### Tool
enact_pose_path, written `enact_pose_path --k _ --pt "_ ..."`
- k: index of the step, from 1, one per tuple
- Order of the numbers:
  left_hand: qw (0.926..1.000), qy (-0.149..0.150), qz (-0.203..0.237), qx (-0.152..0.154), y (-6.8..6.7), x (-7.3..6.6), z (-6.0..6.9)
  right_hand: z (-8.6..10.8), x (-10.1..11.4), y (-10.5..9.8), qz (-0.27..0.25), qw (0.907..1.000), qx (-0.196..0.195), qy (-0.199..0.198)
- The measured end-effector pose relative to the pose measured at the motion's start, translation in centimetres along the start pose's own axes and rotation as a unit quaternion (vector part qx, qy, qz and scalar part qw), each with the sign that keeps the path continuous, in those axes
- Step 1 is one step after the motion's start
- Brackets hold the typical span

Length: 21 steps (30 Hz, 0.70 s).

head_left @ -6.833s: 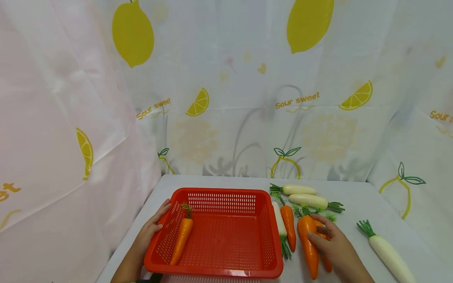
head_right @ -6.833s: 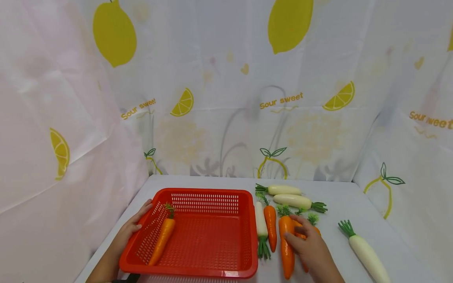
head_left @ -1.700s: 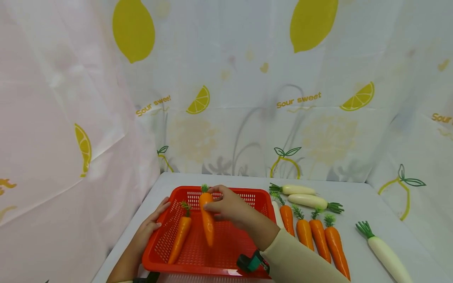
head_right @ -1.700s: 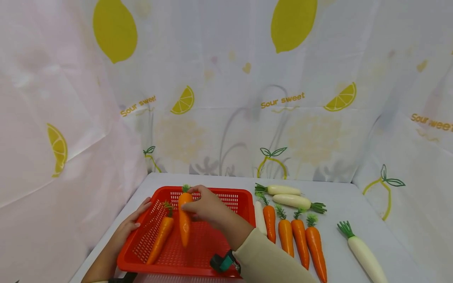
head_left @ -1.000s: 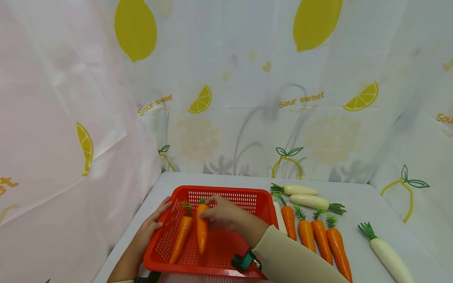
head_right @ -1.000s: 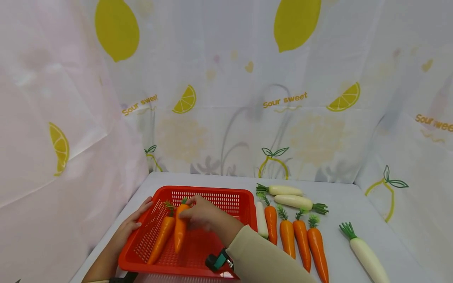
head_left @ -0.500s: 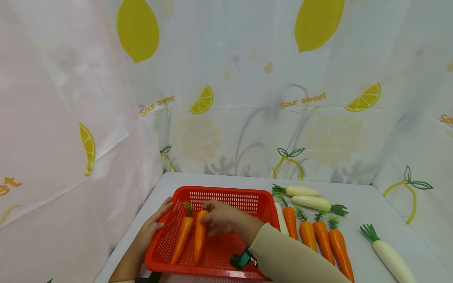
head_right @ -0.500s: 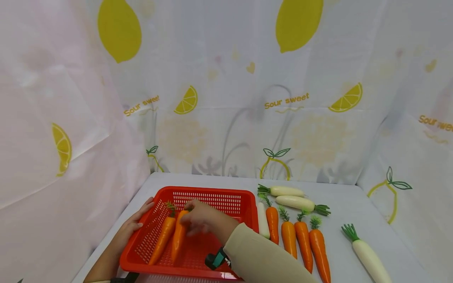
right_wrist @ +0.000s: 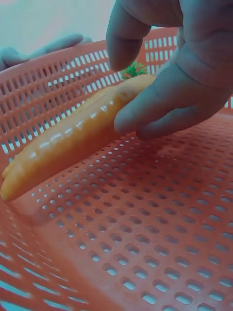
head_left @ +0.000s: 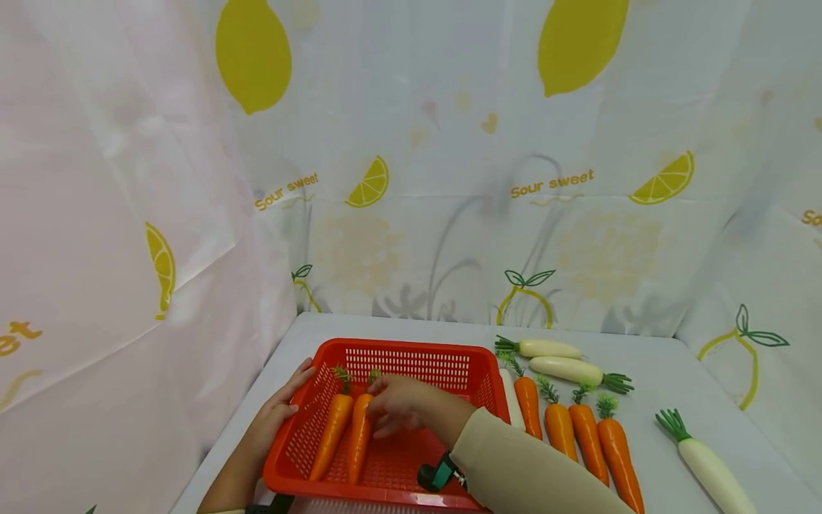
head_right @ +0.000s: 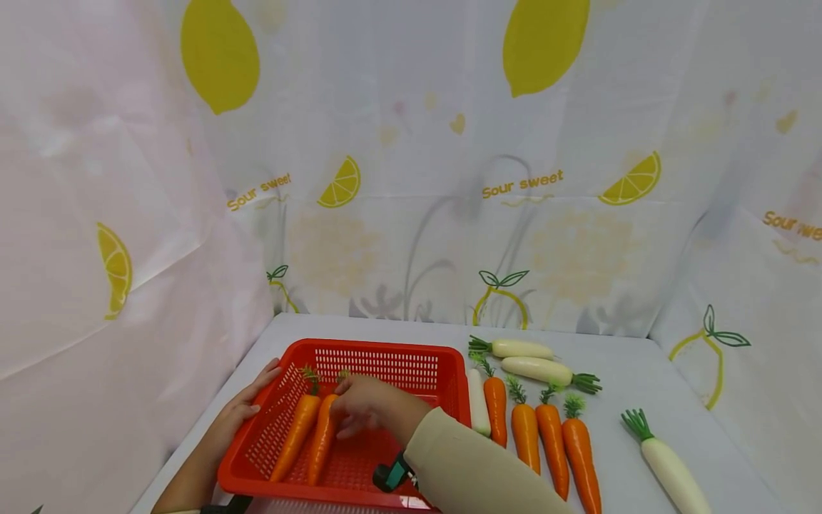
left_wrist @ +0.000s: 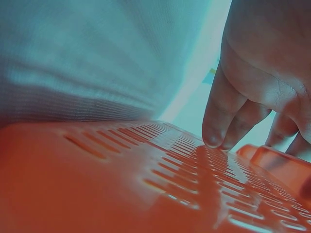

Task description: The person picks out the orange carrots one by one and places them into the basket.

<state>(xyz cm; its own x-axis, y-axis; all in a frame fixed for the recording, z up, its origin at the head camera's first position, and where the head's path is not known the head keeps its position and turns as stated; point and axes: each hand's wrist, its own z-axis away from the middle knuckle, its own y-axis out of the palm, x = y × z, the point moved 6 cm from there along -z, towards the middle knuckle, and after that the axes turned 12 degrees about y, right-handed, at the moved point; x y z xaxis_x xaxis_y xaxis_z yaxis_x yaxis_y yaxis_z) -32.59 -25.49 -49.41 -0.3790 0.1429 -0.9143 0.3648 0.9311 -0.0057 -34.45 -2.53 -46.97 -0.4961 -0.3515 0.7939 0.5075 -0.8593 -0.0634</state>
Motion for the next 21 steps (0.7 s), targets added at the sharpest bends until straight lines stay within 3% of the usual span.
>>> enact_pose_path --k 8,21 --pt "1.0 0.0 0.003 0.001 0.01 0.09 0.01 0.1 -0.16 -0.07 0.0 0.9999 0.01 0.007" --pt "1.0 -0.001 -0.003 -0.003 -0.05 0.12 -0.01 0.76 0.42 -0.47 0.035 0.9992 -0.021 -0.006"
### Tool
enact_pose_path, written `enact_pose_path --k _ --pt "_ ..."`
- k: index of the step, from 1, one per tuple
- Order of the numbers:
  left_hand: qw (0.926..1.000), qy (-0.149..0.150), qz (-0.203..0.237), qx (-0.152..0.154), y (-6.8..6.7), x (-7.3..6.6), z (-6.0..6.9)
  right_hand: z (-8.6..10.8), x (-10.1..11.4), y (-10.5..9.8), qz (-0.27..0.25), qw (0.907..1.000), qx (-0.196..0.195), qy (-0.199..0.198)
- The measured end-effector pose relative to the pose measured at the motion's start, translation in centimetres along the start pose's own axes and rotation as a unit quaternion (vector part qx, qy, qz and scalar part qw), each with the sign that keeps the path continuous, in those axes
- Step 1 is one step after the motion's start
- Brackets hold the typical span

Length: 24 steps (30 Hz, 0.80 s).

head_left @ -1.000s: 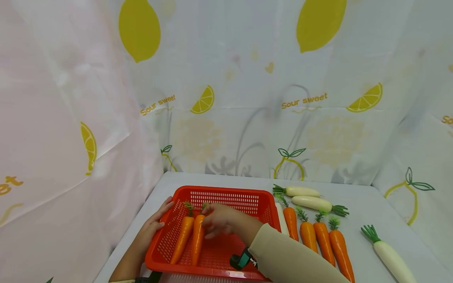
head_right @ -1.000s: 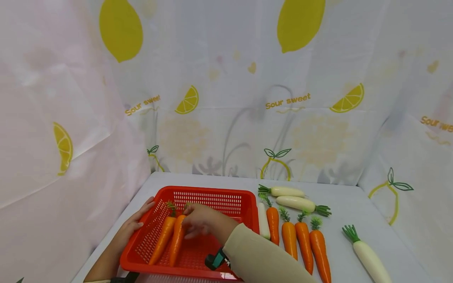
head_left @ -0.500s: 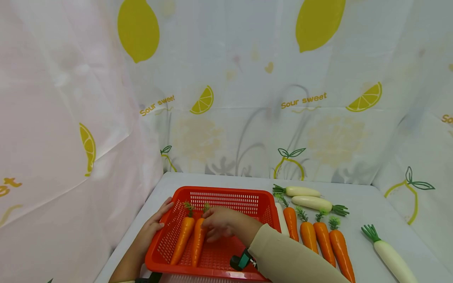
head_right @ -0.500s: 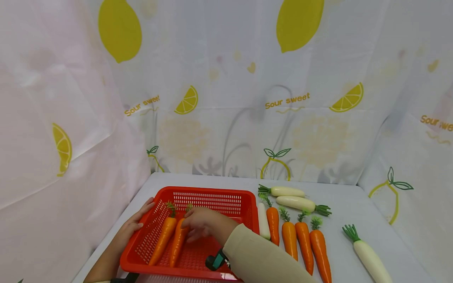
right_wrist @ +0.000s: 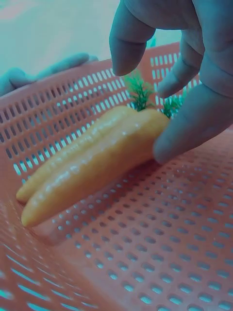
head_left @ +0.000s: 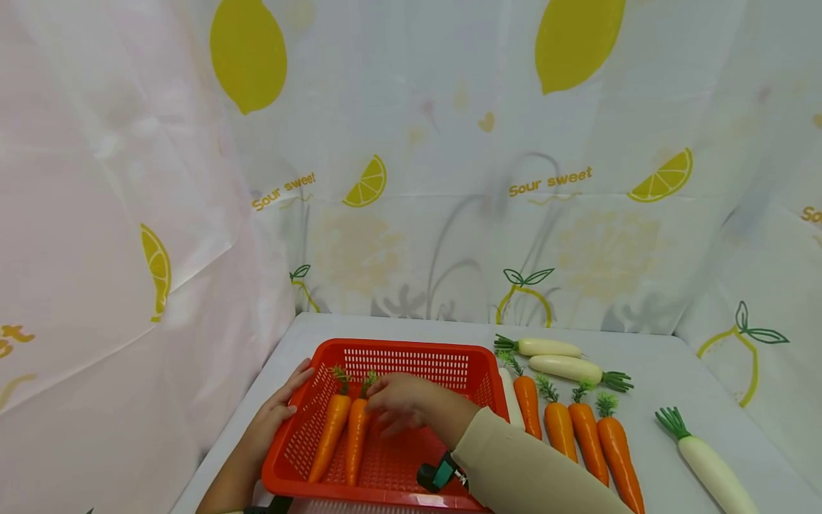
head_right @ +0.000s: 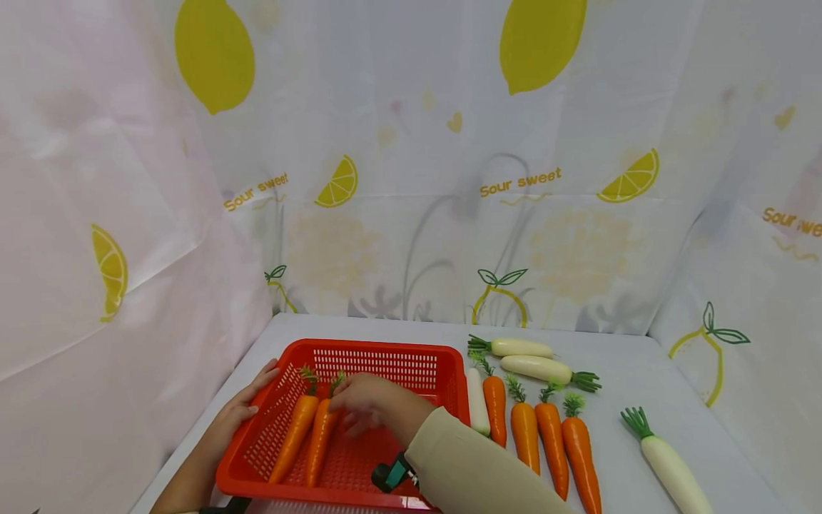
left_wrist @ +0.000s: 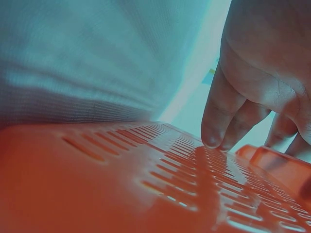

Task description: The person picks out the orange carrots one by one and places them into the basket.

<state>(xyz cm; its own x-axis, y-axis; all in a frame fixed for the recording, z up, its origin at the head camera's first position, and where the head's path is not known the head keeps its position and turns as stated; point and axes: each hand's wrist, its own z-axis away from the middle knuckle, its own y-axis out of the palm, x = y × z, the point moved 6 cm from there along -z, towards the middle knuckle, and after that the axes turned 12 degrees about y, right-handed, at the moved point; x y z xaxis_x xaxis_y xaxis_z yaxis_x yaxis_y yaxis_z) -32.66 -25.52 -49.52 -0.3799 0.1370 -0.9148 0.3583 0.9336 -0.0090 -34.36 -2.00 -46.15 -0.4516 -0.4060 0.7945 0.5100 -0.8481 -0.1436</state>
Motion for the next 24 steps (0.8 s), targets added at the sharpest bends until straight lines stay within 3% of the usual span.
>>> enact_pose_path --k 5,8,17,24 --pt "1.0 0.005 0.003 0.003 0.0 -0.1 0.0 0.7 0.5 -0.3 0.018 0.9995 -0.008 -0.024" --pt "0.9999 0.012 0.0 0.007 0.0 -0.3 -0.1 1.2 0.6 -0.5 0.001 0.9995 0.0 -0.032" --pt "0.9999 -0.002 0.009 0.003 0.1 -0.4 0.0 3.6 1.4 -0.9 -0.069 0.9945 0.055 -0.057" --pt "0.9999 0.004 0.015 0.005 0.3 -0.7 -0.1 5.8 1.7 -1.6 -0.096 0.9866 0.096 -0.091"
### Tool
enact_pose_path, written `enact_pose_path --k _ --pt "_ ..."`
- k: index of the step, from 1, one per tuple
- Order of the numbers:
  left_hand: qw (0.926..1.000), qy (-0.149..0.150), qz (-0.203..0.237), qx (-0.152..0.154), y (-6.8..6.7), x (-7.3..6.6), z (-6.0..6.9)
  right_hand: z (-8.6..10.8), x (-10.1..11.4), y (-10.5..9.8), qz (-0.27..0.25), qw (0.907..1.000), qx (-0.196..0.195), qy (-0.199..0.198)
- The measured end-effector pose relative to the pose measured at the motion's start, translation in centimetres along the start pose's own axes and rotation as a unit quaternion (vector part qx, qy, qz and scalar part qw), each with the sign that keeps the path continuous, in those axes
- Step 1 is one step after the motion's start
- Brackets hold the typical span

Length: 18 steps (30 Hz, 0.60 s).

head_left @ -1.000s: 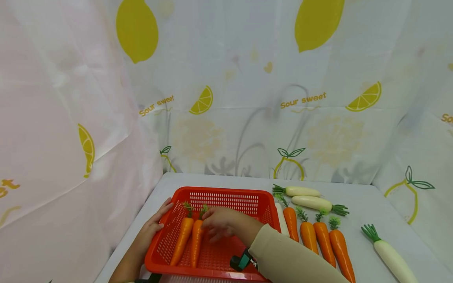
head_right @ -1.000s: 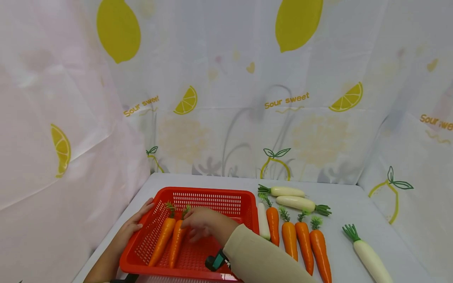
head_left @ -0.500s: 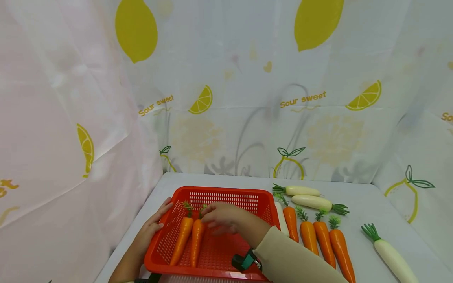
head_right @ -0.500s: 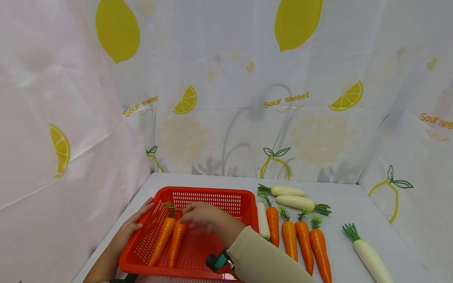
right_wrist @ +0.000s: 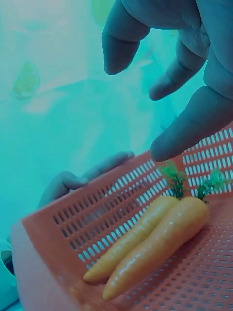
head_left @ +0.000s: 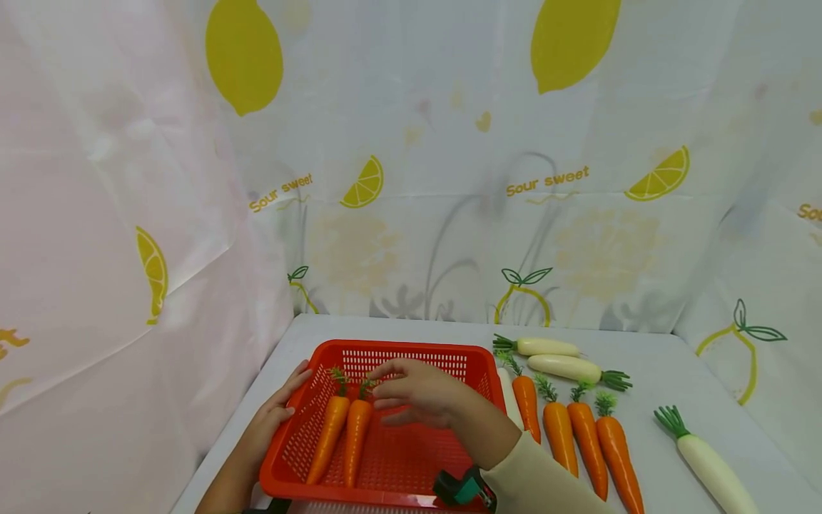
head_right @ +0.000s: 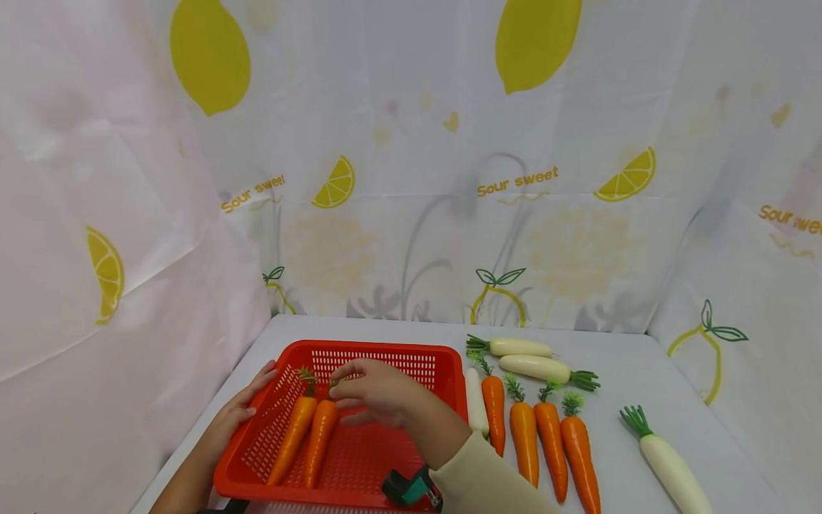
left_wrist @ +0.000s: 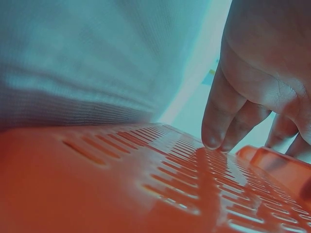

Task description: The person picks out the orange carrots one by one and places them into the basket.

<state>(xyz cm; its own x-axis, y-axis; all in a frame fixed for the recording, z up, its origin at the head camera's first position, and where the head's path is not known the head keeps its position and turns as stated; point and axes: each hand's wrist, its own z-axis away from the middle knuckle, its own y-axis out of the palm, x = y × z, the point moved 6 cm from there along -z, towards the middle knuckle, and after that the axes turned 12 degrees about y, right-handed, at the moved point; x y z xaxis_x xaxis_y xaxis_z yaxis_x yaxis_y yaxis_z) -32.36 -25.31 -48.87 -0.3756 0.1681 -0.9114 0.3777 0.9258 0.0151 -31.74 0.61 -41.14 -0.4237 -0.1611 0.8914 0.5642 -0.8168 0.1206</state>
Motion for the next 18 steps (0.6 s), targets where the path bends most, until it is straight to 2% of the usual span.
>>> enact_pose_path --k 5,11,18 --pt "1.0 -0.003 0.001 -0.001 0.0 -0.1 0.0 1.4 0.1 -0.6 0.001 0.9998 -0.001 -0.019" --pt "1.0 0.005 0.0 0.003 -0.1 -0.1 0.0 2.7 -0.1 -1.5 0.012 0.9992 -0.021 -0.032" --pt "0.9998 0.018 -0.004 0.011 -0.1 0.1 -0.1 4.3 -1.1 -2.5 0.019 0.9989 -0.019 -0.039"
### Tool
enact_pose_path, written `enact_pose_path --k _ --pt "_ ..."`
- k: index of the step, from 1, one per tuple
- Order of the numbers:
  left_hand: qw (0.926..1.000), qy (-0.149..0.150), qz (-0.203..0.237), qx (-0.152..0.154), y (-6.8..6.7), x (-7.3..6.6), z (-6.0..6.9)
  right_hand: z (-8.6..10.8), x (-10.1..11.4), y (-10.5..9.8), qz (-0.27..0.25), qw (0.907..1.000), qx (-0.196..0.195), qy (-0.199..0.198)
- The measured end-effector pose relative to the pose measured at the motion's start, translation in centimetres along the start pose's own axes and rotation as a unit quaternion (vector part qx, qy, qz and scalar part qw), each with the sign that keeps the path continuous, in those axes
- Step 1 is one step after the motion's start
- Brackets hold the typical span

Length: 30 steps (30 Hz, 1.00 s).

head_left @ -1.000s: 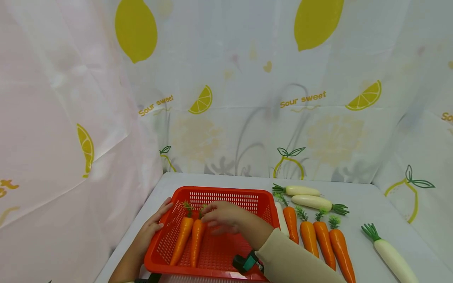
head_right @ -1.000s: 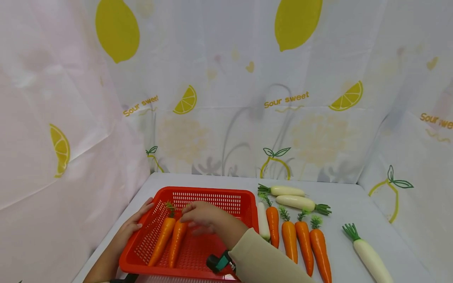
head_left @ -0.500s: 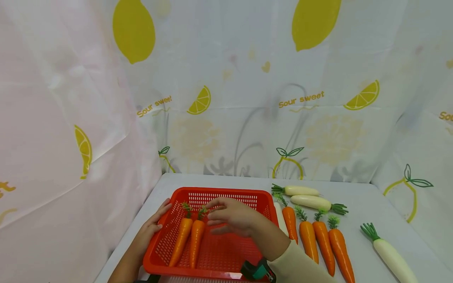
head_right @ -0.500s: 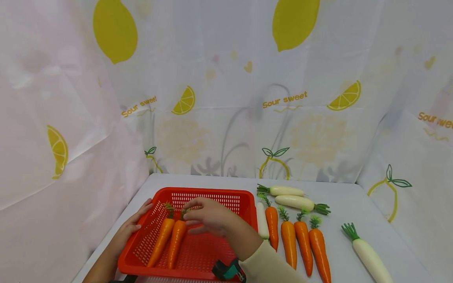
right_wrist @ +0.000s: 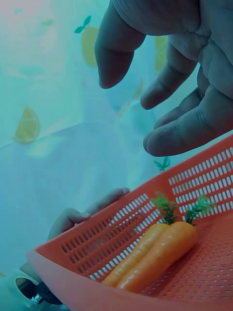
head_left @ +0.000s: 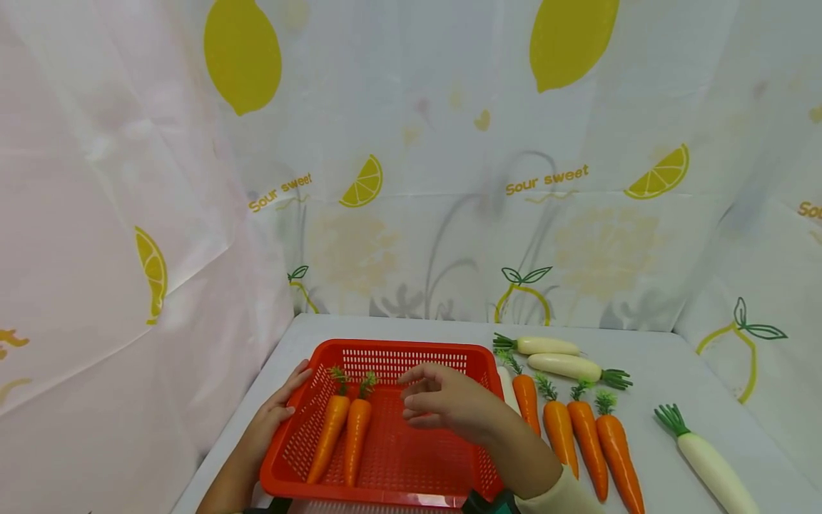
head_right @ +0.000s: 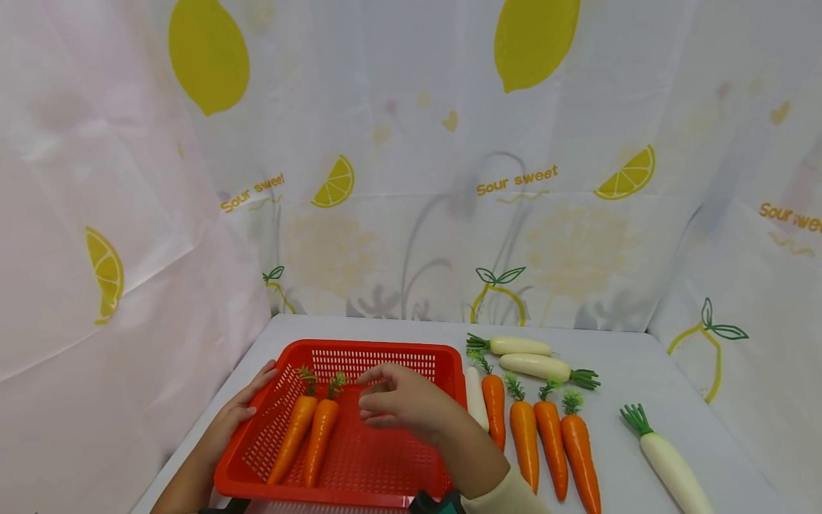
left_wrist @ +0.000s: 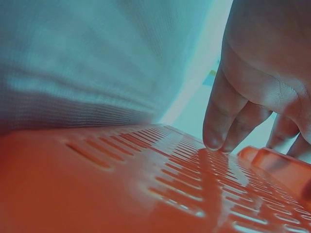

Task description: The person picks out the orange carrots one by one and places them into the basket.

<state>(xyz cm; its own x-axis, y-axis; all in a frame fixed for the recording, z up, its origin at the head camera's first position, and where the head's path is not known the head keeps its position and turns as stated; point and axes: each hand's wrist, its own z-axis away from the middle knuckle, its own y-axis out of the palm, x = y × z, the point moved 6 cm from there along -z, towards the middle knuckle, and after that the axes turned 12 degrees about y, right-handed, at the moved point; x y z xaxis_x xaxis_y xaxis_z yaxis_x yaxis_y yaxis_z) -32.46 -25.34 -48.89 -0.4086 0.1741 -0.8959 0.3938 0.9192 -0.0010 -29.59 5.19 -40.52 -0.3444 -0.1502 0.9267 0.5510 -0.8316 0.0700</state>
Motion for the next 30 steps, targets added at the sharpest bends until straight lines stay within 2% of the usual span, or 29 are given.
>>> enact_pose_path --k 17,30 --pt "0.9999 0.014 -0.004 0.004 -0.1 0.1 0.1 3.5 -1.0 -3.3 0.037 0.9975 -0.05 -0.034" --pt "0.9999 0.008 -0.008 -0.001 0.0 -0.1 0.0 5.2 -2.1 -5.9 0.052 0.9939 -0.082 -0.051"
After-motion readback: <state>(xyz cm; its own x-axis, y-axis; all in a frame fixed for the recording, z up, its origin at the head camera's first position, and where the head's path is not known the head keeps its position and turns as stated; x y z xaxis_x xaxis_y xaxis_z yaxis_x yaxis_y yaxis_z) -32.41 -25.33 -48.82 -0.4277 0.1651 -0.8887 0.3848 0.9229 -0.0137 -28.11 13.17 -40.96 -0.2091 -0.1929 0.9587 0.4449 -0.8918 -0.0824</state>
